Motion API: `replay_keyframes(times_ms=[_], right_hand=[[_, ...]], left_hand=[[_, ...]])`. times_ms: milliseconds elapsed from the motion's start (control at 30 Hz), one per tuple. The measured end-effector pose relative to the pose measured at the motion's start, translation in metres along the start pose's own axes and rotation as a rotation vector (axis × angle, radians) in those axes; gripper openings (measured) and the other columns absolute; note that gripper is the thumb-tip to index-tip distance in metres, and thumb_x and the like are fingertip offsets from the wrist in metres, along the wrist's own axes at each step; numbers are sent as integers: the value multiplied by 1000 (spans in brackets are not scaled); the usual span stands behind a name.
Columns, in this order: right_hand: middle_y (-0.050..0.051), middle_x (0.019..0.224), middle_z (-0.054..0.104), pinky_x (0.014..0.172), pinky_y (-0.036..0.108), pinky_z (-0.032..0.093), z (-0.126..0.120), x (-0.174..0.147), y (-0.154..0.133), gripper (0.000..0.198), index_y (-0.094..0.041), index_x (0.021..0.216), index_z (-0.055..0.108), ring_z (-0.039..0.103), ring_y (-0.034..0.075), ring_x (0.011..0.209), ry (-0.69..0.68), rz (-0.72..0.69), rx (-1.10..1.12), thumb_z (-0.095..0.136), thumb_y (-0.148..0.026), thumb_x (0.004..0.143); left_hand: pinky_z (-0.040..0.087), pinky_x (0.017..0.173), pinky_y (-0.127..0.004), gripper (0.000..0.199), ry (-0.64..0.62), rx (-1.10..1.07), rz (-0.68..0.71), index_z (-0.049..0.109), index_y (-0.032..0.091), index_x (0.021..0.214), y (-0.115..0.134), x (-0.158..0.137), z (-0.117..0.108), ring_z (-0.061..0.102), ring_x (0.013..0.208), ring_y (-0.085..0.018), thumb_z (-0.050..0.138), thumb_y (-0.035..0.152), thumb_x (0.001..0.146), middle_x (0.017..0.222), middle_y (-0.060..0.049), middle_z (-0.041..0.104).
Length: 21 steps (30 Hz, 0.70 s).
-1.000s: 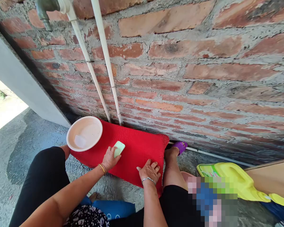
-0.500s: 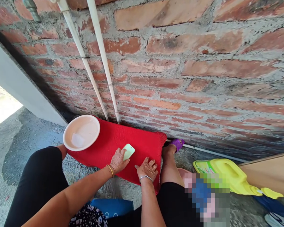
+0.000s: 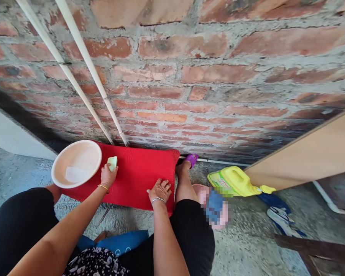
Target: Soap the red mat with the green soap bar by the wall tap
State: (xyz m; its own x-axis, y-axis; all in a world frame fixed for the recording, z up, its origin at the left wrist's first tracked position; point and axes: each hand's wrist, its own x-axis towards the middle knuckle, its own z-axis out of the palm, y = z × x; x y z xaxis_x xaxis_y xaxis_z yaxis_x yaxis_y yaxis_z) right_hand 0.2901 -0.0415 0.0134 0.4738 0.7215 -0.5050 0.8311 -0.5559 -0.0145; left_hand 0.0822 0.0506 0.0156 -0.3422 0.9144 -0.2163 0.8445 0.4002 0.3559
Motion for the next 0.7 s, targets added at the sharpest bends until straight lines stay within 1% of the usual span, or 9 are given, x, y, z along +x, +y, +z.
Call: replay_keyframes(times_ms=[67, 133, 200, 300, 400, 500, 533, 633, 700], right_hand=[[25, 152, 25, 104, 49, 30, 0, 1, 0, 85, -11, 147, 30, 27, 38, 139, -14, 8, 17, 66, -44, 77], [25, 153, 23, 105, 49, 30, -1, 0, 1, 86, -11, 148, 29, 25, 38, 139, -28, 9, 31, 66, -43, 77], [25, 153, 23, 105, 49, 29, -2, -1, 2, 75, -11, 148, 29, 25, 37, 140, -27, 8, 41, 58, -37, 84], [23, 153, 25, 104, 47, 30, -2, -2, 3, 55, -12, 147, 32, 28, 35, 139, -8, 13, 52, 35, -21, 93], [24, 153, 24, 105, 47, 29, -3, -3, 4, 59, -12, 147, 31, 27, 35, 139, -10, 10, 66, 43, -24, 90], [25, 154, 21, 106, 49, 27, -4, -3, 5, 83, -11, 148, 29, 25, 37, 140, -19, 5, 98, 66, -37, 78], [24, 153, 23, 106, 49, 27, -5, -4, 5, 85, -12, 147, 30, 25, 37, 139, -16, 5, 114, 68, -38, 76], [19, 148, 36, 104, 49, 30, -10, -12, 1, 67, -19, 140, 45, 36, 34, 134, 39, -46, 206, 66, -35, 79], [14, 138, 49, 102, 44, 34, -13, -22, -5, 49, -23, 130, 55, 46, 29, 125, 82, -196, 328, 63, -33, 82]], left_hand=[[46, 85, -34, 46, -80, 22, 136, 49, 16, 123, 7, -23, 16, 59, 101, -24, 54, 42, 85, 111, -14, 56], [45, 90, -33, 46, -223, 25, 343, 50, 20, 123, 14, -52, 33, 57, 106, -22, 59, 38, 81, 115, -11, 55], [44, 94, -32, 51, -390, 4, 523, 50, 23, 124, 18, -80, 45, 55, 109, -20, 64, 35, 77, 118, -9, 55], [44, 95, -32, 47, -531, -53, 606, 53, 25, 118, 14, -105, 48, 56, 106, -19, 66, 31, 73, 114, -5, 58], [45, 90, -29, 33, -563, -116, 558, 57, 26, 105, 0, -103, 36, 58, 101, -17, 65, 29, 73, 107, -3, 61], [46, 85, -27, 27, -590, -122, 537, 56, 25, 98, -21, -89, 12, 59, 95, -16, 63, 29, 72, 103, 0, 62], [45, 85, -27, 26, -611, -109, 554, 56, 25, 98, -29, -84, 2, 59, 95, -16, 62, 29, 73, 102, 0, 62], [44, 85, -28, 26, -691, -23, 629, 53, 24, 96, -48, -78, -27, 58, 95, -17, 60, 28, 71, 101, 0, 61], [43, 83, -27, 25, -753, 35, 661, 51, 23, 93, -56, -79, -45, 58, 93, -17, 59, 27, 70, 101, 0, 61]])
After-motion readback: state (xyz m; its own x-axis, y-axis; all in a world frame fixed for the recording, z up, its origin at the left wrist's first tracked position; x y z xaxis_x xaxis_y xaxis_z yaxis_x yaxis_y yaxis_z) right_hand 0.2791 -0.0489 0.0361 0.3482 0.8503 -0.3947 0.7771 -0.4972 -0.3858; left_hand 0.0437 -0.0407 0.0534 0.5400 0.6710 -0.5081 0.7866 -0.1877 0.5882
